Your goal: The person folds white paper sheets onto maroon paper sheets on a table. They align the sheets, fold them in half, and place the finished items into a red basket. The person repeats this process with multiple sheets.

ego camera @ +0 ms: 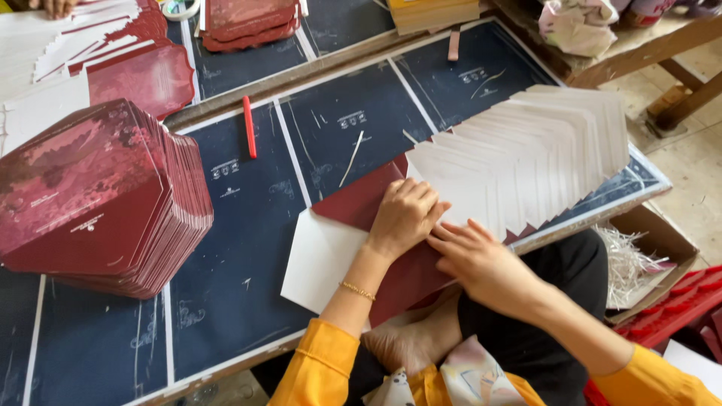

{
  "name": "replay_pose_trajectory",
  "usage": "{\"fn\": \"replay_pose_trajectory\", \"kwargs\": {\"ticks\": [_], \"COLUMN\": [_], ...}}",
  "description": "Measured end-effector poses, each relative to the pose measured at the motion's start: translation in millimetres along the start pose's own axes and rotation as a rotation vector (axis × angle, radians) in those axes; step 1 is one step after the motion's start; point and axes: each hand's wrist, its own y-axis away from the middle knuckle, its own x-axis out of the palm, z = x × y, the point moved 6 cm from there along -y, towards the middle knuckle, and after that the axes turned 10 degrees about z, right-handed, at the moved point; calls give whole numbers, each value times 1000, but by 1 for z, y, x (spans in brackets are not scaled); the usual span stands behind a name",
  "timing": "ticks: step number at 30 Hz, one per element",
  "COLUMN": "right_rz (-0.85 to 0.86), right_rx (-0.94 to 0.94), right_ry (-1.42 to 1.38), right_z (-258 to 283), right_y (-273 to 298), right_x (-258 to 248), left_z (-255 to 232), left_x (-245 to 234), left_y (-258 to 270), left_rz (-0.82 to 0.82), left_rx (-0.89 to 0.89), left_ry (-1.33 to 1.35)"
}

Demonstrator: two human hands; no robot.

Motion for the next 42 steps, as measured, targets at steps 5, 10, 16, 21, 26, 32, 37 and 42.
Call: {"fn": "replay_pose_trajectory", "kwargs": {"ticks": [5, 10, 16, 21, 26, 32, 37, 42], "right_rz": [-148, -111, -375, 149, 321, 177, -131, -421], "right_rx": [352, 532, 313, 220, 213, 143, 191, 213], "right_ry": [29, 167, -337, -800, -192, 92, -656, 567], "right_z": [-125, -160, -95, -22, -15, -45, -94, -131], "right_y": [-12, -21, -40, -78, -80, -55, -54, -22], "right_x": [-27, -24, -65, -19, 22, 66, 74, -6], "left_z": [-6, -3, 13, 21, 29, -15, -18, -29], "left_x": [-16, -24, -37, -51, -73, -89, -32, -21], "left_y": [-8, -10, 2, 9, 11, -22, -21, -28], "left_rz": [34, -6, -232, -418, -523, -413, -287, -89], "left_rx": [-27, -34, -141, -127, -152, 55, 110, 93], "left_ry": [133, 198, 469, 582, 661, 450, 334, 199]}}
